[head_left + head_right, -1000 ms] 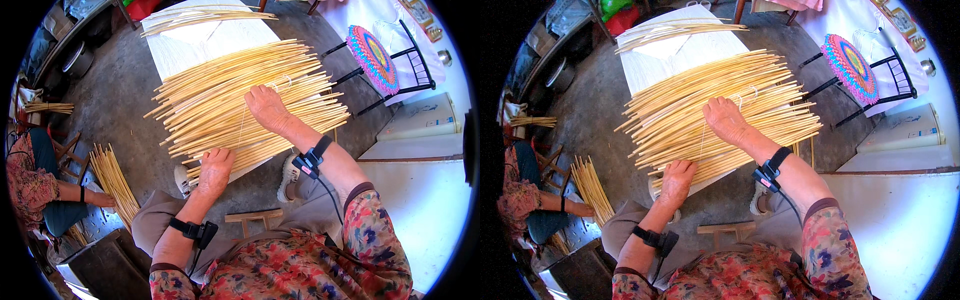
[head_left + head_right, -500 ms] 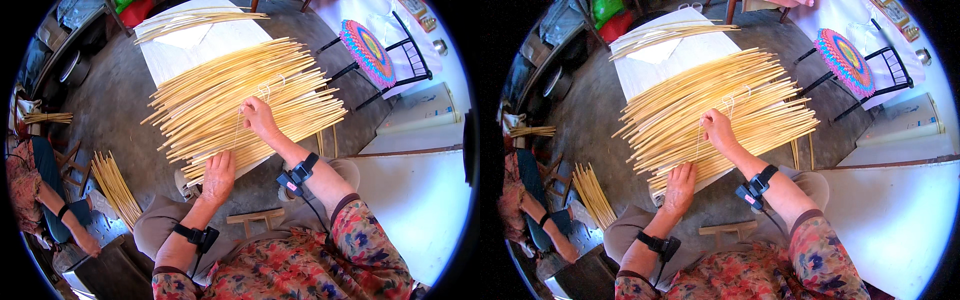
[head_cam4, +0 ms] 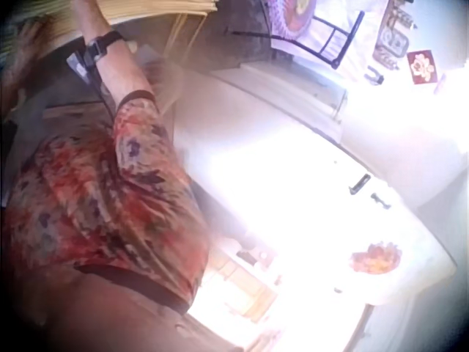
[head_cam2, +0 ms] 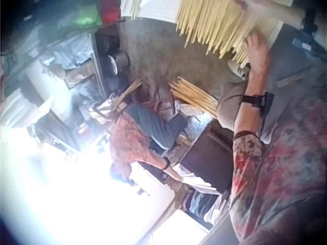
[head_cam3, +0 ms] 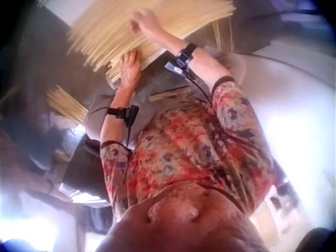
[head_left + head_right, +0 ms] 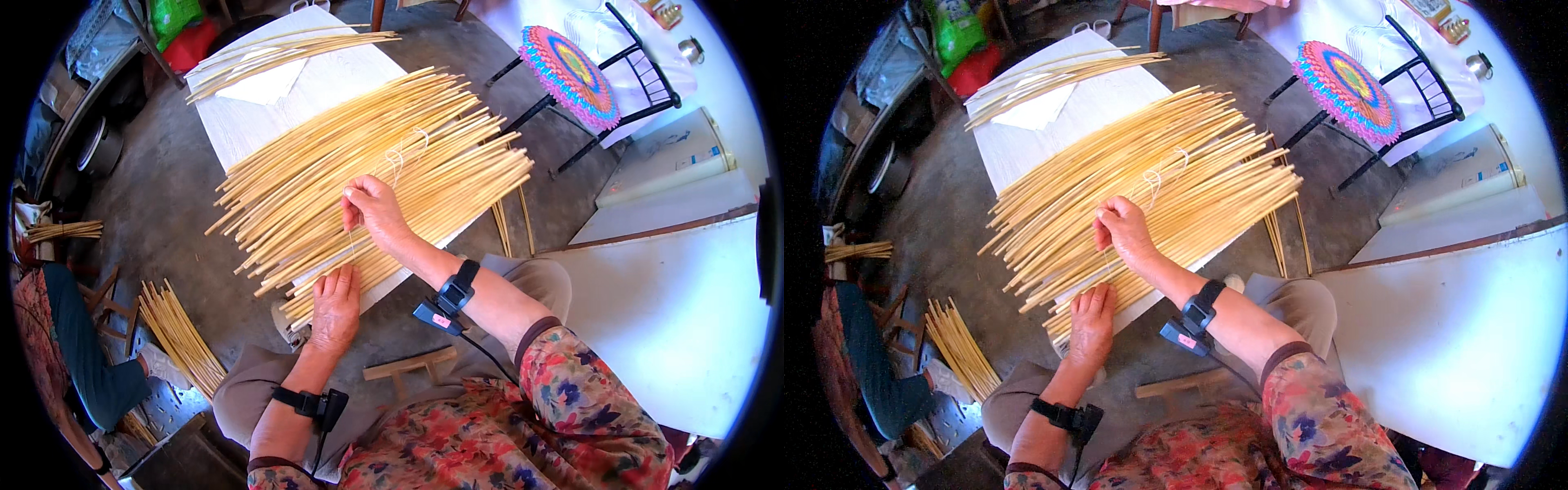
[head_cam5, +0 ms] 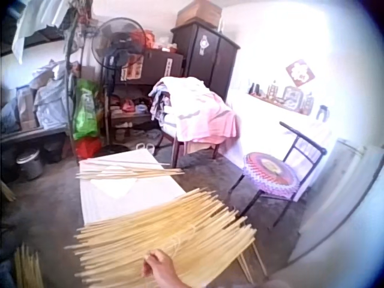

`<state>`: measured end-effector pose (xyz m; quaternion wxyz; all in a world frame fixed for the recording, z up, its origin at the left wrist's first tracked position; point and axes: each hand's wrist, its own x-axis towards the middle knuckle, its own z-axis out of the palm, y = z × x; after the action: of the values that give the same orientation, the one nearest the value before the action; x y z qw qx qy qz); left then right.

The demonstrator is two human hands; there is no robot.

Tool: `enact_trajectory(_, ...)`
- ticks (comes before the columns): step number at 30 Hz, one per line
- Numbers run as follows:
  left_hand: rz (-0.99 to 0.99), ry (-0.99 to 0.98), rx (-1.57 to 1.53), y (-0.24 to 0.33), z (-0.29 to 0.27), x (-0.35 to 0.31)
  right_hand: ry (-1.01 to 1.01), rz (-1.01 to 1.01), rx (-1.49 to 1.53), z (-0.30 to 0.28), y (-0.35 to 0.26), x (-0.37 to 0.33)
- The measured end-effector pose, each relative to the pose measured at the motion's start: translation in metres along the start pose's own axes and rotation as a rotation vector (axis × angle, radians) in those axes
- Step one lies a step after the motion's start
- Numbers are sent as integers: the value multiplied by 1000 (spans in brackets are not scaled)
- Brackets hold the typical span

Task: The person assembles a mat by threading a white cord through several rows of thin wooden rods arranged on a table, pulling the string tight and looping it around the ends of the rods to secure them together.

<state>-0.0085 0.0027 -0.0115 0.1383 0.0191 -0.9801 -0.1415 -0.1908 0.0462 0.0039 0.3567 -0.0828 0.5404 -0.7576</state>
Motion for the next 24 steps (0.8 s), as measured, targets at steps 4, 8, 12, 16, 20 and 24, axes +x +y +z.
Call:
enact_trajectory(4, 24, 19, 48, -2, 2, 3, -115, 6, -148, 2, -13, -1)
enact_trajectory(8, 35, 13, 27, -1, 0, 5, -231, -14, -468, -4, -40, -27)
enact_trajectory(12, 76, 59, 4, 1, -11, 11, -200, -177, -843, -23, -67, -62)
enact_trajectory(16, 26, 175, 115, -9, -18, 24, -94, -485, -1165, -68, -64, -74)
enact_trajectory(20, -160, -27, 126, -16, -12, 27, -73, -484, -1364, -82, -95, -109)
enact_trajectory(24, -183, -146, 120, -19, -1, 21, 1, -479, -1344, -91, -126, -134)
